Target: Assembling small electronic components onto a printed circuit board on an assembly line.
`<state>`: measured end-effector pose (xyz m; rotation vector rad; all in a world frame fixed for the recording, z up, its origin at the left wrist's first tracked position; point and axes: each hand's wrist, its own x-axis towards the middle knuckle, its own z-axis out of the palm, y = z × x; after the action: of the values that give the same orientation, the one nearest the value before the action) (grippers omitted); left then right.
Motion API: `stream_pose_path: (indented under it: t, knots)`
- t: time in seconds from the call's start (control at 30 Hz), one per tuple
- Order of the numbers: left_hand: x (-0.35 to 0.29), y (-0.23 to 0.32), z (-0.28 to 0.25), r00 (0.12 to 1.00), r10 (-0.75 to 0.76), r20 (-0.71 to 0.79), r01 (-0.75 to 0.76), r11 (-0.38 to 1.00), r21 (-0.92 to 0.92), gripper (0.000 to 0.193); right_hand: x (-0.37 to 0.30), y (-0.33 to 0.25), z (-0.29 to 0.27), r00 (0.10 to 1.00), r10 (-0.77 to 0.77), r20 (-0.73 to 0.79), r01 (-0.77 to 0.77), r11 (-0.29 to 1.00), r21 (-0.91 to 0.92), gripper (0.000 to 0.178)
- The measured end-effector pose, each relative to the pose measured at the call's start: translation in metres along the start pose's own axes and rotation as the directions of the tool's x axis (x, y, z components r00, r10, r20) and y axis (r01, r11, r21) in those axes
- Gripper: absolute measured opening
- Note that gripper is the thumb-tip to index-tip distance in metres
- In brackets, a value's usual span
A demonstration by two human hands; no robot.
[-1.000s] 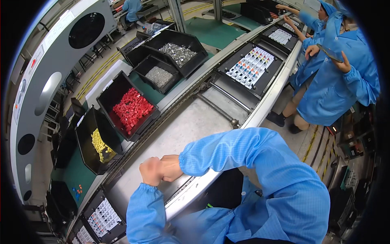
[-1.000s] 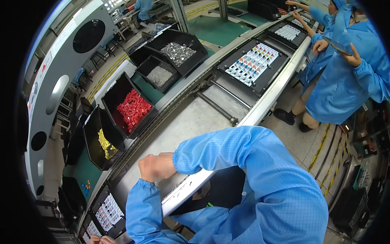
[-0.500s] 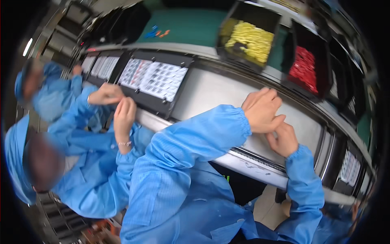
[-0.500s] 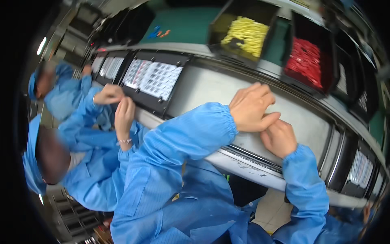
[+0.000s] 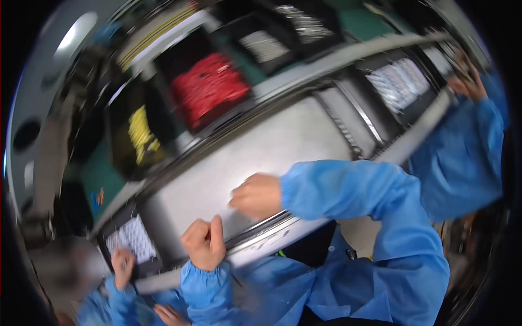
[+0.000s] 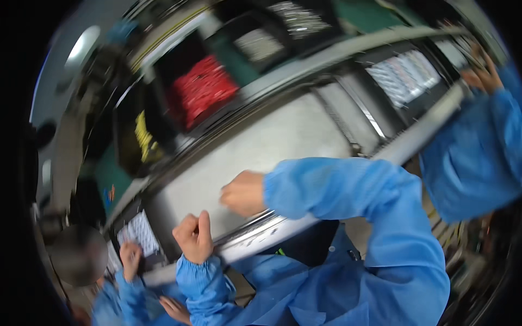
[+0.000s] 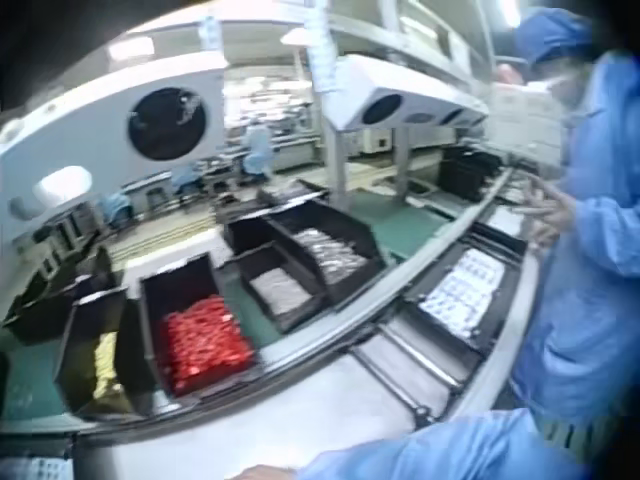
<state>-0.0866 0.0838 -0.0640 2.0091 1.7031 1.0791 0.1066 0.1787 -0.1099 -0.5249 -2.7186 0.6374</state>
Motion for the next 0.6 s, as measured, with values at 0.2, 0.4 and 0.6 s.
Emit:
stream_pose_path:
  t: [0.2,0.4,0.6]
  knots:
    - [0.044,0.038,0.100,0.931,0.266,0.251,-0.226,0.958,-0.175,0.035,-0.067,0.027,-0.027,0.991,0.129,0.039,-0.130,0.991,0.014,0.013]
    - [0.055,0.080,0.120,0.930,0.235,0.282,-0.184,0.963,-0.197,0.045,-0.096,0.032,-0.052,0.986,0.167,0.011,-0.167,0.986,0.004,0.015]
    - [0.035,0.078,0.055,0.987,0.090,-0.130,-0.076,0.991,0.113,0.037,-0.106,0.029,-0.057,0.995,0.058,0.086,-0.050,0.994,-0.098,0.015]
